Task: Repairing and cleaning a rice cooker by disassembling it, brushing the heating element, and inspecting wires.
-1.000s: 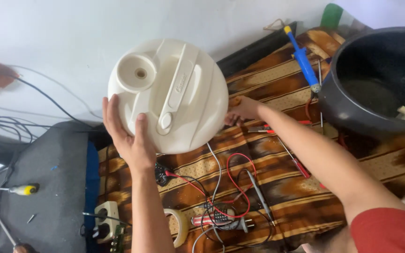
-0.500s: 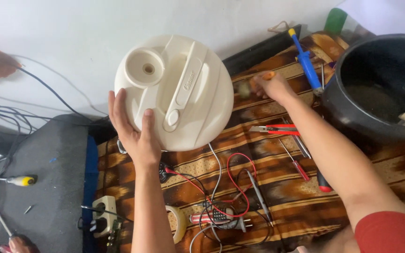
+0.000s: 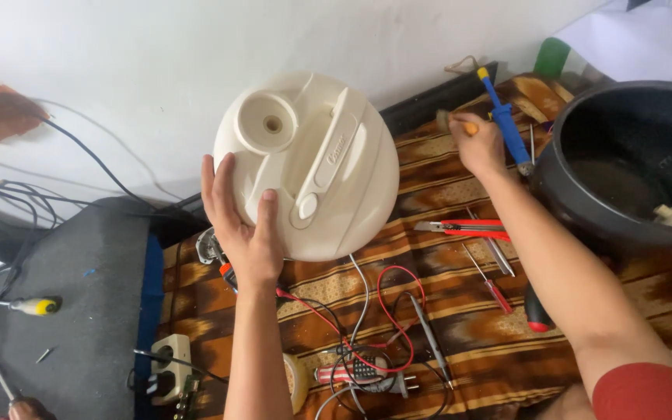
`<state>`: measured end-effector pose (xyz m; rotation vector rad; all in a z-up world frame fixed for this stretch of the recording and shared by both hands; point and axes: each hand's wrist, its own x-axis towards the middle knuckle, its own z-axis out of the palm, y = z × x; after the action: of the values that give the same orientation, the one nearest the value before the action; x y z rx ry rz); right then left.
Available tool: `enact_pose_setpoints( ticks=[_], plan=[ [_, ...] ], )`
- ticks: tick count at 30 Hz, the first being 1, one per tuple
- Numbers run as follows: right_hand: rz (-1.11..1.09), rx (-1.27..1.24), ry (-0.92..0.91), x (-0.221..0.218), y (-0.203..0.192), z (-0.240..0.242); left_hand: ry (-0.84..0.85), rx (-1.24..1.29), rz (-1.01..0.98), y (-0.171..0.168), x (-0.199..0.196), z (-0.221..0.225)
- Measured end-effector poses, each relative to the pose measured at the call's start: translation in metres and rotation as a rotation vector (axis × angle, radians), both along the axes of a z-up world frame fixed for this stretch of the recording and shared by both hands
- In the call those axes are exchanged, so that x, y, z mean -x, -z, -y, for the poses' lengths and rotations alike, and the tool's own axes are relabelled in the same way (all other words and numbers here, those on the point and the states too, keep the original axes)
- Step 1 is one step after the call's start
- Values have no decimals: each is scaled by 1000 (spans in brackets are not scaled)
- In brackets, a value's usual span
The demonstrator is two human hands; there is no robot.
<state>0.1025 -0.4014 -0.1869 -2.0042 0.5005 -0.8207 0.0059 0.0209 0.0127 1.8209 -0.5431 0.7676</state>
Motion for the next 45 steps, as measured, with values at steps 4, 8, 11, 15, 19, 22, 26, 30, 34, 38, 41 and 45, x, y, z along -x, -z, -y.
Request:
enact_pose_setpoints(
  ticks=[4,8,11,15,19,22,26,30,34,38,41,45],
  plan=[
    [28,-21,-60,9,-15,-26,6,-10,7,0,0,-1],
    [-168,-446,-400,16,-30,-43,-2,-5,-3,0,1,0],
    [-179,-440,-150,-11,-2,-35,-10,-9,5,-2,2,2],
    [-72,-303,-68,-37,20,-42,-15,-9,-16,-3,5,4],
    [-230,-346,-401,16,-28,-71,-9,-19,-15,-1,4,5],
    [43,294,-219,20,-23,-61,-3,-5,12,-3,0,5],
    [-609,613,-310,56,-71,-89,-22,-44,67,4,-5,2],
    [-124,110,-540,49,-82,-127,11,-36,49,9,-7,-3],
    [-103,-1384,-545,60,-123,-175,-37,-122,51,4,-4,-5],
    [83,-1308,-802,63,-127,-178,9,16,-28,5,-5,-12],
    [50,-1067,-724,95,-175,-182,72,195,-108,14,-12,-11],
    [46,-839,-640,107,-181,-183,174,311,-203,31,-23,8]
  ],
)
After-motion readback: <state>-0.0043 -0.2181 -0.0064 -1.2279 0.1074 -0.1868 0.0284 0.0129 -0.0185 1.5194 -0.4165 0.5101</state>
